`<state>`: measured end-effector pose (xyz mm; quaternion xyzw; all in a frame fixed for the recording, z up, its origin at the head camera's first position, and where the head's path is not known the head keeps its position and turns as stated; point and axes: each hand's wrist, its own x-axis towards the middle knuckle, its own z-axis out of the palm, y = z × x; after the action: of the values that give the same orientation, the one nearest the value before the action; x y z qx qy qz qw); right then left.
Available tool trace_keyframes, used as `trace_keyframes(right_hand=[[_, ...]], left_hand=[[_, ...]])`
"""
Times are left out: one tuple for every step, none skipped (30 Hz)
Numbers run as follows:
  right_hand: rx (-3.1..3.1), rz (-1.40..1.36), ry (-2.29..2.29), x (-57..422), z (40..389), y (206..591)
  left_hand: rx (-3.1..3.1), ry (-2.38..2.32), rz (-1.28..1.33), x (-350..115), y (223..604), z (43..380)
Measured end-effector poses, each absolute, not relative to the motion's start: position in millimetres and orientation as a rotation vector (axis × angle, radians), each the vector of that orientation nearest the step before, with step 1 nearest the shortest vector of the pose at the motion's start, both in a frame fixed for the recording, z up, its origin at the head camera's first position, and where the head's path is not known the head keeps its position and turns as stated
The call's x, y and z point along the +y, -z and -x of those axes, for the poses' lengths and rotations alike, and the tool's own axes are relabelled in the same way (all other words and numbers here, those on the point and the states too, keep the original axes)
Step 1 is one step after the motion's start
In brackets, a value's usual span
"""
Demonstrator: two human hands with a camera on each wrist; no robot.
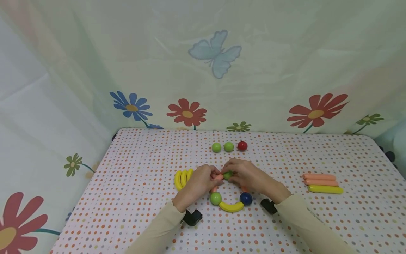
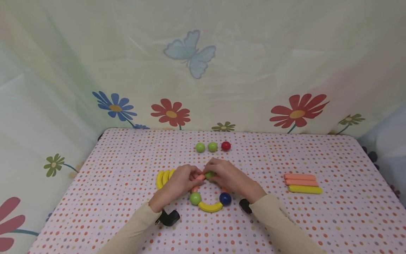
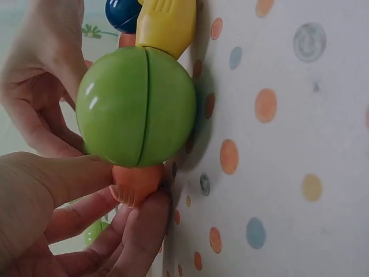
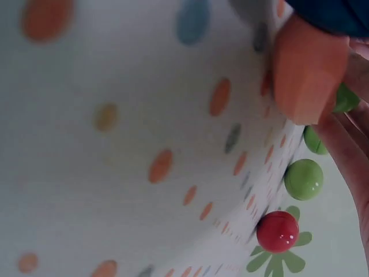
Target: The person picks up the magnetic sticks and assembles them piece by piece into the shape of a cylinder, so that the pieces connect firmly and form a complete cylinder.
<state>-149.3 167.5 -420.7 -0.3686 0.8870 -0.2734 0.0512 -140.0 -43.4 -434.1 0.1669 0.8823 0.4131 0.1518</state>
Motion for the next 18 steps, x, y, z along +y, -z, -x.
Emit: trace_keyframes(right_hand=[[2.704,1.132,0.844,168.5,148.6,422.1],[2.705,1.138,0.855,169.2,148.2,422.8],[2.707,1.145,0.861,169.6,148.0,423.8],[2.706,1.147,0.865,169.9,148.2,424.5],[2.710,1.145,0.859,170.3,148.3,425.0],[2.722,1.128,0.837,170.6,147.8,425.1],[2.734,1.112,0.813,170.8,147.1,424.6],[2.747,1.096,0.791,171.1,146.1,423.5],[2.765,1.080,0.764,171.8,144.6,422.1],[2.782,1.069,0.738,172.8,142.6,419.8],[2.800,1.059,0.716,174.3,139.8,417.0],[2.813,1.057,0.708,175.8,136.7,413.6],[2.812,1.065,0.714,177.9,133.4,409.9],[2.806,1.083,0.713,180.2,129.8,406.2],[2.795,1.103,0.709,182.6,126.1,402.5],[2.774,1.124,0.704,184.9,122.2,399.0],[2.742,1.148,0.701,186.9,118.3,396.3],[2.712,1.175,0.689,188.6,114.4,393.9]], left_hand=[[2.533,-1.183,-0.482,-43.2,434.1,140.1],[2.532,-1.184,-0.486,-43.1,434.3,140.3],[2.528,-1.186,-0.488,-43.1,434.5,140.3],[2.526,-1.187,-0.490,-43.1,434.6,140.3],[2.523,-1.191,-0.492,-43.0,434.7,140.2],[2.520,-1.194,-0.491,-43.0,434.9,140.2],[2.519,-1.194,-0.490,-43.0,434.9,140.2],[2.519,-1.193,-0.490,-43.0,435.1,140.2],[2.520,-1.192,-0.489,-43.0,435.3,140.3],[2.522,-1.189,-0.489,-43.0,435.3,140.3],[2.521,-1.190,-0.491,-43.0,435.3,140.2],[2.519,-1.192,-0.493,-43.2,435.1,140.0],[2.516,-1.197,-0.494,-43.3,434.8,139.9],[2.511,-1.203,-0.495,-43.5,434.4,139.6],[2.499,-1.215,-0.492,-43.8,433.8,139.3],[2.492,-1.223,-0.489,-44.1,433.1,138.8],[2.485,-1.231,-0.484,-44.4,432.5,138.4],[2.479,-1.237,-0.477,-44.7,432.0,138.1]])
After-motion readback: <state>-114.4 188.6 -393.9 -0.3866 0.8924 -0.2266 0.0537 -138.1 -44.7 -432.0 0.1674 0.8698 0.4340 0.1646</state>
